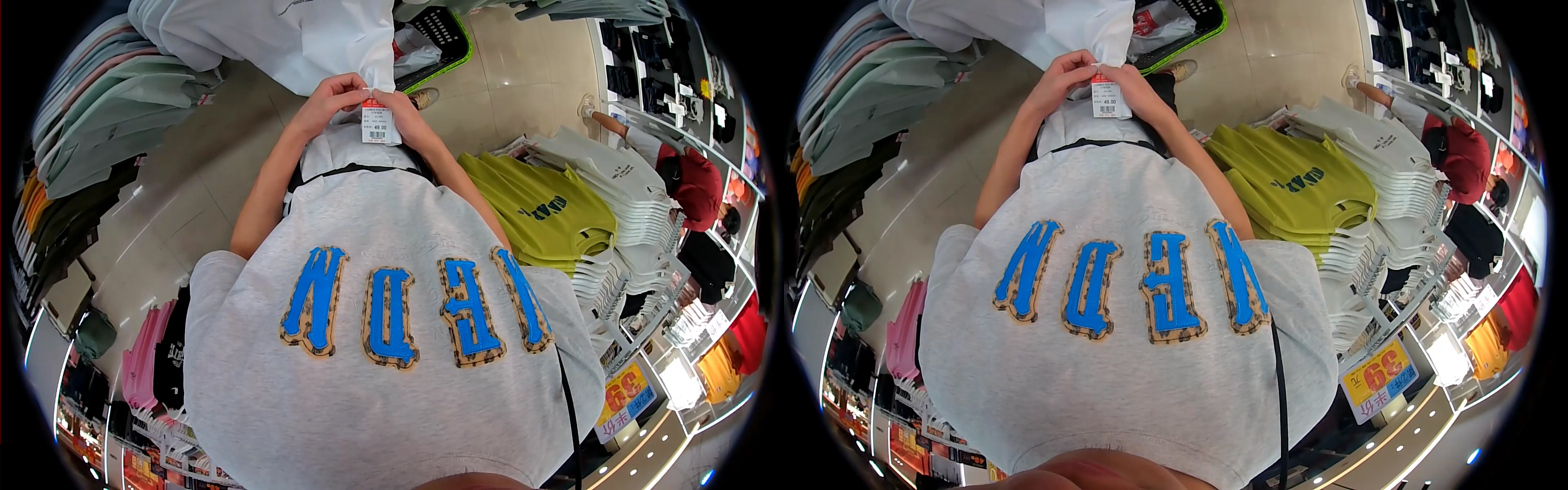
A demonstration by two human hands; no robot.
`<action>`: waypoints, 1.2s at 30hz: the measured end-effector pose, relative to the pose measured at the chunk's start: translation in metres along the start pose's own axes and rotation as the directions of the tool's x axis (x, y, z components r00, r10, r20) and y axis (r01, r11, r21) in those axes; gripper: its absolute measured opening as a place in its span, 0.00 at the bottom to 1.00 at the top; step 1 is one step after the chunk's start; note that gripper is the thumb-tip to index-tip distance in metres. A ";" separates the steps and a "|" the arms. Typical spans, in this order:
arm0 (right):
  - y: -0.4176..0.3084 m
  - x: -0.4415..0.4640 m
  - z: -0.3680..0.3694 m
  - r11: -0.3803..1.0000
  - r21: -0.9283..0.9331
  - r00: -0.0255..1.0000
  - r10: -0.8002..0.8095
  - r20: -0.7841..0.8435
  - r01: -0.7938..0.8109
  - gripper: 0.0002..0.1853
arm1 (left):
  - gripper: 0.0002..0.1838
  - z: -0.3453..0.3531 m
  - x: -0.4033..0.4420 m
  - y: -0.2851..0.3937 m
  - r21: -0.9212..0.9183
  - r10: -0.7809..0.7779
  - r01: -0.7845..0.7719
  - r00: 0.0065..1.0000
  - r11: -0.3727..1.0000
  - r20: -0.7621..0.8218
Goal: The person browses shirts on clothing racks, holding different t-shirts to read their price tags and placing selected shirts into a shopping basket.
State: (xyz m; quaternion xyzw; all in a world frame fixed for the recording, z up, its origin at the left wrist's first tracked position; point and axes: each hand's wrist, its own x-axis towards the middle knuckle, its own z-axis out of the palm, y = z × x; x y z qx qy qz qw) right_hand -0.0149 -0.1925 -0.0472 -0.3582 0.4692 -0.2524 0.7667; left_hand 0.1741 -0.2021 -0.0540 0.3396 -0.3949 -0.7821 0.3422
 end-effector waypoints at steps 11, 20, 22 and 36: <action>-0.003 -0.005 0.004 0.997 0.064 0.999 0.035 -0.030 -0.033 0.19 | 0.08 -0.006 0.004 -0.013 -0.208 -0.013 -0.002 0.998 0.978 -0.069; -0.002 -0.007 0.002 0.991 0.123 0.999 0.047 -0.011 -0.045 0.19 | 0.10 -0.013 0.005 -0.017 -0.068 0.032 -0.041 0.992 0.997 -0.121; -0.002 -0.007 0.003 0.992 0.122 0.999 0.033 -0.009 -0.032 0.19 | 0.11 -0.010 0.004 -0.015 -0.024 0.049 -0.053 0.991 0.998 -0.124; -0.002 -0.010 0.005 0.994 0.091 0.999 0.052 0.005 -0.052 0.19 | 0.08 -0.008 0.002 -0.009 -0.061 -0.049 0.036 0.972 0.998 -0.229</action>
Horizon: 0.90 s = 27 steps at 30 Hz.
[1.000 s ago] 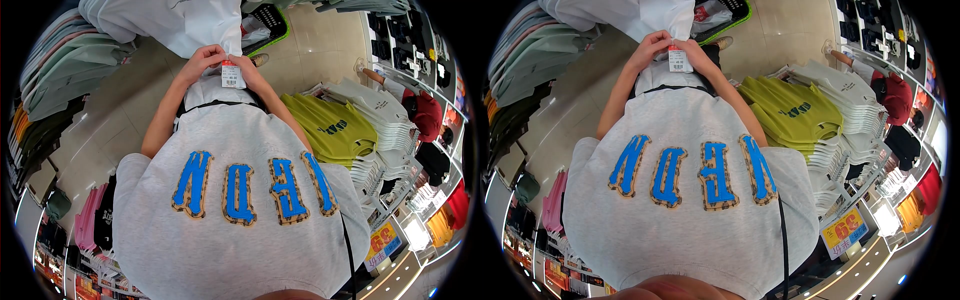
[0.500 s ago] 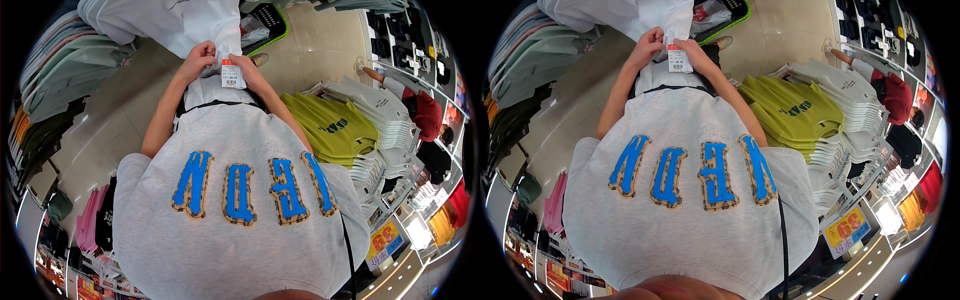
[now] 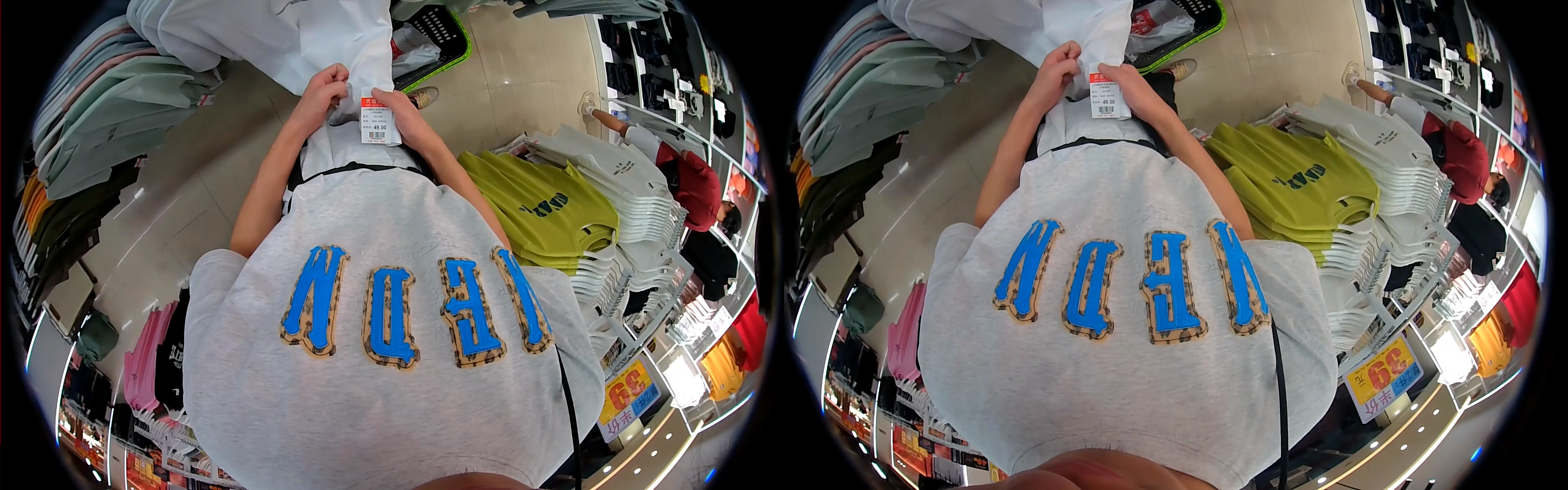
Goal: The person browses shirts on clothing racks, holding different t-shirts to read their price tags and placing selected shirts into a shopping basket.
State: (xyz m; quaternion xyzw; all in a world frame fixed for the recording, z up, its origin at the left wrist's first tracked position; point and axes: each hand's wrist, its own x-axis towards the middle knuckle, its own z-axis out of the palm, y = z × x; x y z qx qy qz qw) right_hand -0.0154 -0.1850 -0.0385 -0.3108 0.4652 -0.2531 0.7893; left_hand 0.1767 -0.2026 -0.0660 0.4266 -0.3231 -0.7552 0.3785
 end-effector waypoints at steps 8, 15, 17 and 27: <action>0.000 -0.002 0.002 1.000 -0.008 1.000 -0.009 0.015 0.010 0.20 | 0.09 -0.004 0.003 -0.007 -0.043 -0.050 0.047 0.997 0.998 -0.062; -0.003 -0.003 0.004 0.999 -0.041 1.000 0.001 -0.004 -0.001 0.20 | 0.09 -0.005 0.007 -0.010 -0.067 -0.023 0.018 0.997 0.998 -0.080; -0.004 -0.004 0.004 0.999 -0.048 1.000 0.001 -0.009 -0.002 0.20 | 0.09 -0.001 0.004 -0.005 -0.034 -0.005 0.003 0.998 0.999 -0.067; -0.003 -0.002 0.004 0.999 -0.024 1.000 0.021 0.000 -0.021 0.20 | 0.09 -0.001 0.003 -0.002 -0.030 -0.040 0.038 0.998 0.999 -0.042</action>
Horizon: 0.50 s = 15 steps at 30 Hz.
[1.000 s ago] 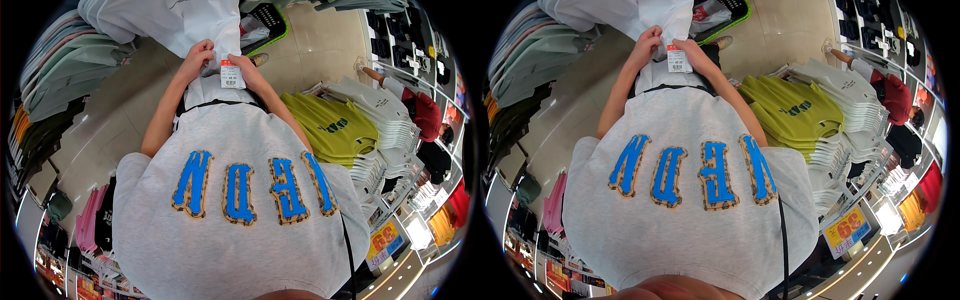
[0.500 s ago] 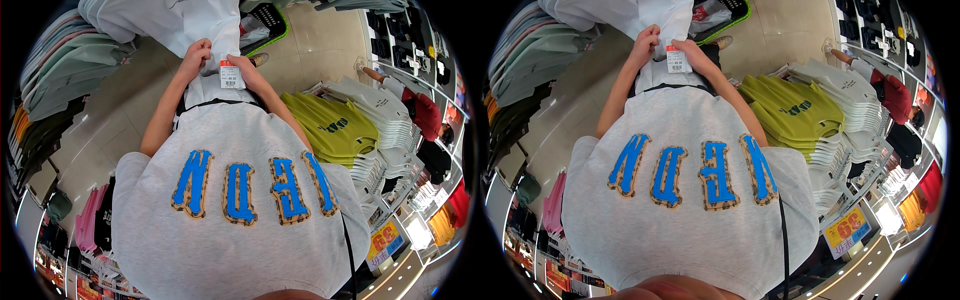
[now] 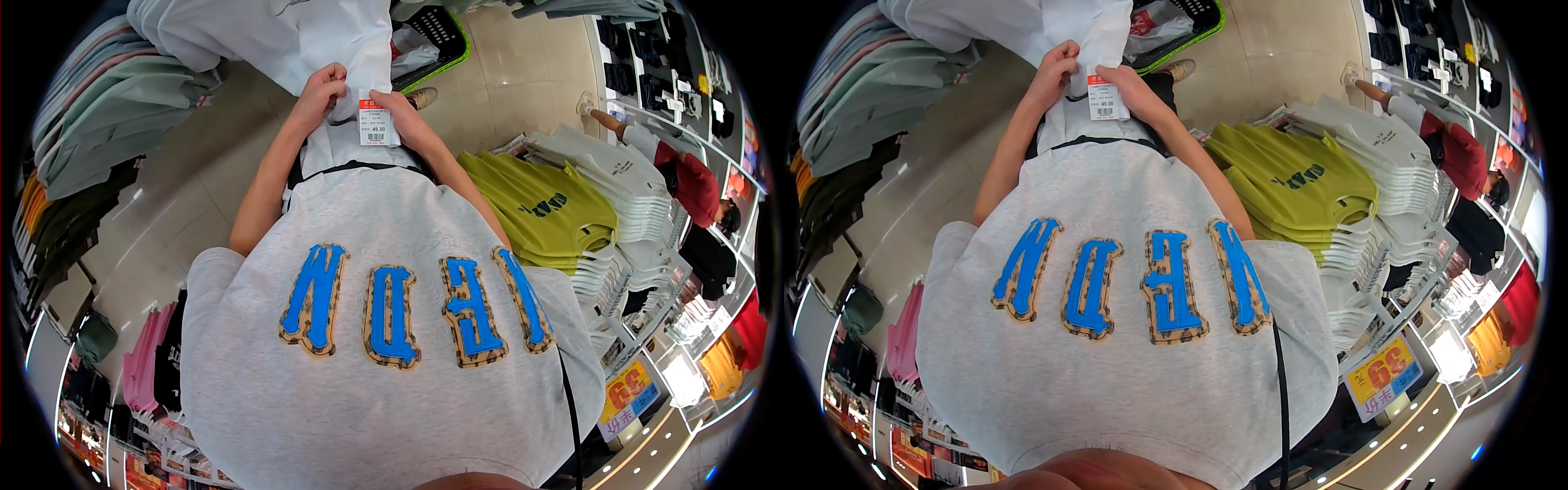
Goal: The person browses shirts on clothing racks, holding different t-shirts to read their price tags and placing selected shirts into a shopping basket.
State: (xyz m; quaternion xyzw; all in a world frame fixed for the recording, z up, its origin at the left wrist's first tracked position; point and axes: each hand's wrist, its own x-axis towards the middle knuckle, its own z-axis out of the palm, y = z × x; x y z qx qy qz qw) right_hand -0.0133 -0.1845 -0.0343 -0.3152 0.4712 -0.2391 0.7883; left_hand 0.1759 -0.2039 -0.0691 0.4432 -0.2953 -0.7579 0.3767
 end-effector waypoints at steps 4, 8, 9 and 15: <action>-0.001 0.002 -0.001 1.000 -0.013 1.000 0.016 0.027 -0.016 0.20 | 0.10 -0.008 0.007 -0.008 -0.036 -0.003 0.002 1.000 0.999 -0.031; -0.003 0.002 0.002 1.000 -0.005 1.000 0.014 0.014 -0.014 0.19 | 0.10 -0.010 0.008 -0.008 -0.076 -0.004 0.000 0.998 0.997 -0.060; -0.002 0.003 0.002 1.000 -0.007 1.000 0.015 0.011 -0.015 0.19 | 0.09 -0.010 0.008 -0.007 -0.077 -0.004 -0.001 0.998 0.997 -0.069; -0.001 0.005 0.001 1.000 -0.003 1.000 0.002 0.008 -0.002 0.19 | 0.09 -0.010 0.007 -0.005 -0.092 0.003 -0.008 0.999 0.996 -0.049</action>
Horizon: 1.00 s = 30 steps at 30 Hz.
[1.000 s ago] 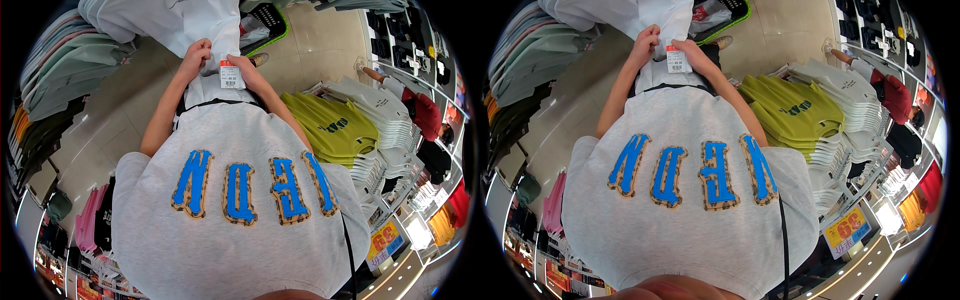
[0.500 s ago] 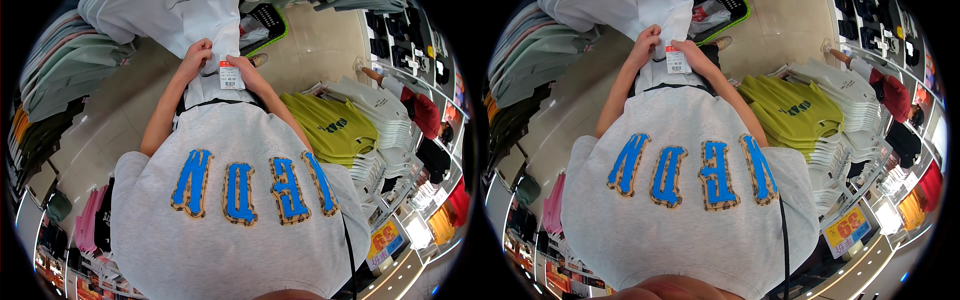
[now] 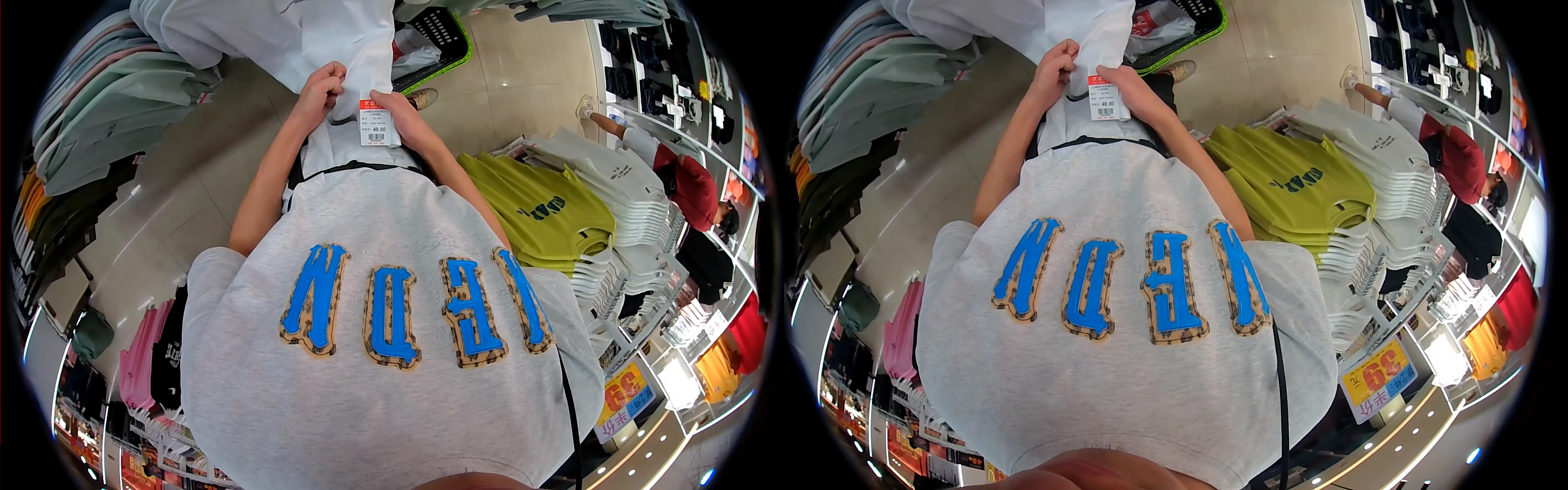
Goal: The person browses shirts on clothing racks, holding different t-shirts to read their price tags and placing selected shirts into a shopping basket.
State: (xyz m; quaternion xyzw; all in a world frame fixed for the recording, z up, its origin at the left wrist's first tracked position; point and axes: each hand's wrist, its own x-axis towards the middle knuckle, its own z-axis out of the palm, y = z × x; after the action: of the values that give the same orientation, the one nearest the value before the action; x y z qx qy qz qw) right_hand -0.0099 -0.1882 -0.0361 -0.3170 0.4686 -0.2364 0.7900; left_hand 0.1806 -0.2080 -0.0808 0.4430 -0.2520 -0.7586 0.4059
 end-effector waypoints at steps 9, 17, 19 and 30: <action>0.001 0.001 0.000 1.000 -0.008 1.000 -0.003 -0.003 0.003 0.19 | 0.08 -0.001 -0.001 0.000 0.017 0.002 -0.002 1.000 1.000 -0.020; 0.001 -0.003 0.002 1.000 -0.007 1.000 -0.008 -0.004 0.008 0.19 | 0.07 -0.003 -0.002 -0.001 0.010 0.013 -0.013 0.999 1.000 -0.031; 0.001 -0.003 0.001 1.000 -0.004 1.000 0.000 -0.009 0.000 0.19 | 0.07 -0.002 -0.002 -0.001 0.007 0.014 -0.014 0.999 1.000 -0.032; 0.005 -0.007 -0.001 1.000 0.005 1.000 0.007 0.014 -0.007 0.19 | 0.07 -0.003 -0.003 -0.005 -0.005 0.019 -0.019 1.000 1.000 -0.024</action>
State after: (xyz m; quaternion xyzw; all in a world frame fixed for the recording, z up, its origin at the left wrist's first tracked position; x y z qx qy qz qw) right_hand -0.0135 -0.1805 -0.0360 -0.3151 0.4636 -0.2325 0.7948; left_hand 0.1825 -0.2024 -0.0849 0.4488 -0.2493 -0.7500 0.4170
